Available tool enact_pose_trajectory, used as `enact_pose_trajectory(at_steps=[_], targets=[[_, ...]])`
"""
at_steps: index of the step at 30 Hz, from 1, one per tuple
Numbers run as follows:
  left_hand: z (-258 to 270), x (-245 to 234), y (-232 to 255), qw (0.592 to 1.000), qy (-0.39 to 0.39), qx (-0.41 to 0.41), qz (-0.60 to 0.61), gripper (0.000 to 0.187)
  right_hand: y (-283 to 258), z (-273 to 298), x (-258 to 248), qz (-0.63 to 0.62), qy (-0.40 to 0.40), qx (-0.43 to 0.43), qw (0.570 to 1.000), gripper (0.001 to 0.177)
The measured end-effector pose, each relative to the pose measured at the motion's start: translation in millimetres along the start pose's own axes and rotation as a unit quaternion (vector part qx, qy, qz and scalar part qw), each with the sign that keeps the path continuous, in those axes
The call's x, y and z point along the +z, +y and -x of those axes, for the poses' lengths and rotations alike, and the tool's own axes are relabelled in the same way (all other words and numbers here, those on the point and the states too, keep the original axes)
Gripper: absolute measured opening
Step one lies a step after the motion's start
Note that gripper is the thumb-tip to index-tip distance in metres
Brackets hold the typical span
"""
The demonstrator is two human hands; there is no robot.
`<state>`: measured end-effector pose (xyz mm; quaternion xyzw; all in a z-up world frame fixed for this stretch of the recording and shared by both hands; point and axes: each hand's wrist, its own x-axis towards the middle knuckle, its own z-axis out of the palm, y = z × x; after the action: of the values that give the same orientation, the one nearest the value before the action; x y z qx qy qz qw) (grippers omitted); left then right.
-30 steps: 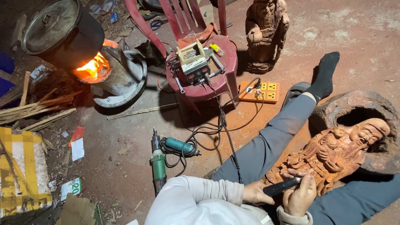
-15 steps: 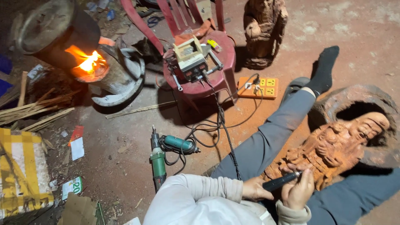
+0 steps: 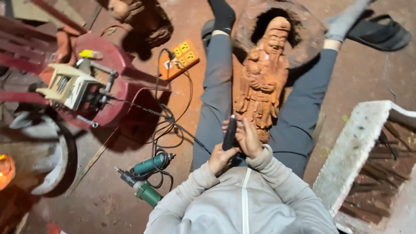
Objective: Using a rotary carving tool to add fine details to a wooden statue while sitting on the floor.
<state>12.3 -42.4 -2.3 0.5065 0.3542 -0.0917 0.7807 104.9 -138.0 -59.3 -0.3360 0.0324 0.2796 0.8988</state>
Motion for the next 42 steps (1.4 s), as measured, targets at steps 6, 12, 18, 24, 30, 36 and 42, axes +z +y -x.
enact_pose_trajectory(at_steps=[6, 12, 18, 24, 30, 36, 42], targets=[[2.8, 3.4, 5.6, 0.999, -0.013, 0.016, -0.028, 0.026, 1.0, 12.3, 15.0, 0.068, -0.062, 0.053, 0.994, 0.056], [0.4, 0.3, -8.9, 0.995, 0.011, 0.044, -0.085, 0.019, -10.6, 17.4, 21.8, 0.146, -0.114, 0.074, 0.98, 0.045], [-1.0, -14.5, -28.6, 0.993, -0.116, 0.015, 0.001, 0.017, -25.5, 20.7, 15.9, 0.152, -0.178, 0.157, 0.96, 0.03], [-65.1, -46.0, -94.3, 0.64, -0.653, -0.31, 0.259, 0.035, -19.5, 5.0, -18.1, -0.077, -0.454, 0.233, 0.857, 0.018], [-31.3, -2.2, -38.2, 0.816, -0.528, -0.208, 0.113, 0.034, -24.2, -21.4, -16.4, -0.142, -0.577, 0.133, 0.794, 0.042], [1.7, -36.4, 18.1, 0.73, -0.108, 0.416, -0.531, 0.033, -59.7, -26.6, -100.4, -0.302, -0.393, 0.038, 0.868, 0.044], [-35.4, -94.1, 0.0, 0.578, -0.015, 0.448, -0.682, 0.017, -124.3, 10.1, -131.9, -0.456, -0.305, -0.099, 0.83, 0.027]])
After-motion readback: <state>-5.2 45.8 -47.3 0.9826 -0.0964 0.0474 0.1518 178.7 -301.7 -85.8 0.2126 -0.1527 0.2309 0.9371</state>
